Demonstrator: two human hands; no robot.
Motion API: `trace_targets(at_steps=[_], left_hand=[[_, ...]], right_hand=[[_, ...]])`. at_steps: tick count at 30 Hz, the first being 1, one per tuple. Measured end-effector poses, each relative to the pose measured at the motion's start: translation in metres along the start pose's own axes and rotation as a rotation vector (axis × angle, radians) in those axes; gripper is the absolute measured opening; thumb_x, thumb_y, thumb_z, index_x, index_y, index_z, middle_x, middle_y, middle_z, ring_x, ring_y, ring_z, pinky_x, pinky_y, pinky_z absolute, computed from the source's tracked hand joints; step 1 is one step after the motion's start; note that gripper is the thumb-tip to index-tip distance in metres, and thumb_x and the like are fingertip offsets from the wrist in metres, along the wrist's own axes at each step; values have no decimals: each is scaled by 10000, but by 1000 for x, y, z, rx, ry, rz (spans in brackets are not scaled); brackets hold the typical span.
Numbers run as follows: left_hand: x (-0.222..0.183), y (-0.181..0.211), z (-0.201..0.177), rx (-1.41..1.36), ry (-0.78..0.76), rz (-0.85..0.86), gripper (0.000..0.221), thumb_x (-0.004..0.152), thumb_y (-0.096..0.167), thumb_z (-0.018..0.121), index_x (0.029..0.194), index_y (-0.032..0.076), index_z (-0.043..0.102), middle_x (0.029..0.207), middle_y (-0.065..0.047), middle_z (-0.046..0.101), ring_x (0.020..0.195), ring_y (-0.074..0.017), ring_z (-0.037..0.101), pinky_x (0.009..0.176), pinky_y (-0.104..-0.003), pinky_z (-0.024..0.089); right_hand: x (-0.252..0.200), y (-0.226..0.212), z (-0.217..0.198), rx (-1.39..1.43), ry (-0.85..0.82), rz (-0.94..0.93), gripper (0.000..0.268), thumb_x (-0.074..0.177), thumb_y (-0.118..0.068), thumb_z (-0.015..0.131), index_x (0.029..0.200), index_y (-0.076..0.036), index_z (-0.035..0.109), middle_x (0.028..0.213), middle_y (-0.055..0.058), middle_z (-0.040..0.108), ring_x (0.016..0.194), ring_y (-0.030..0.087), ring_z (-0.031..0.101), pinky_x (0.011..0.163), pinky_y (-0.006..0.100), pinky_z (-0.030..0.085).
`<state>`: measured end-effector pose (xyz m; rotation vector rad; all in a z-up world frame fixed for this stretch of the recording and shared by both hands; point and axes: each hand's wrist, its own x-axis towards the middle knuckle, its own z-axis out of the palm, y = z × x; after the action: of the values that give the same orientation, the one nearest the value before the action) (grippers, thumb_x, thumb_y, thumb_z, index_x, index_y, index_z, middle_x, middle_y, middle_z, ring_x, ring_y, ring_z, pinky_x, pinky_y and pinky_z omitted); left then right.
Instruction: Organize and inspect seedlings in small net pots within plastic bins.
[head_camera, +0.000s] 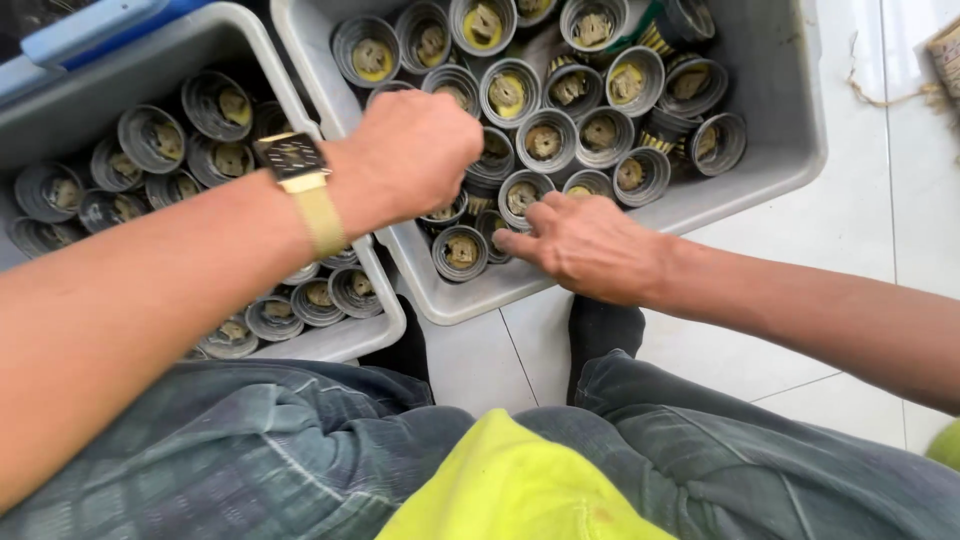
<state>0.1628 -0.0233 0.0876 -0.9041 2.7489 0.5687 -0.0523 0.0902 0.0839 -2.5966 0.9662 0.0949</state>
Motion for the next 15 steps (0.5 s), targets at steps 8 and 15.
trace_targets(at_steps=[8,15], left_hand=[[17,8,38,-117,50,83,99,676,94,748,759,41,742,792,-218,717,810,-418,710,690,-512,567],[23,21,42,-164,21,75,94,786,107,704,788,21,744,804,-247,711,810,-434,708,726,-517,570]], right_hand=[[17,4,10,-95,-296,20,373,834,-123,617,1198,-99,695,893,156,642,860,301,669,584,394,579],[2,20,17,77,-104,9,360,766,-103,651,1115,-62,733,895,134,650,895,310,657,673,417,576]])
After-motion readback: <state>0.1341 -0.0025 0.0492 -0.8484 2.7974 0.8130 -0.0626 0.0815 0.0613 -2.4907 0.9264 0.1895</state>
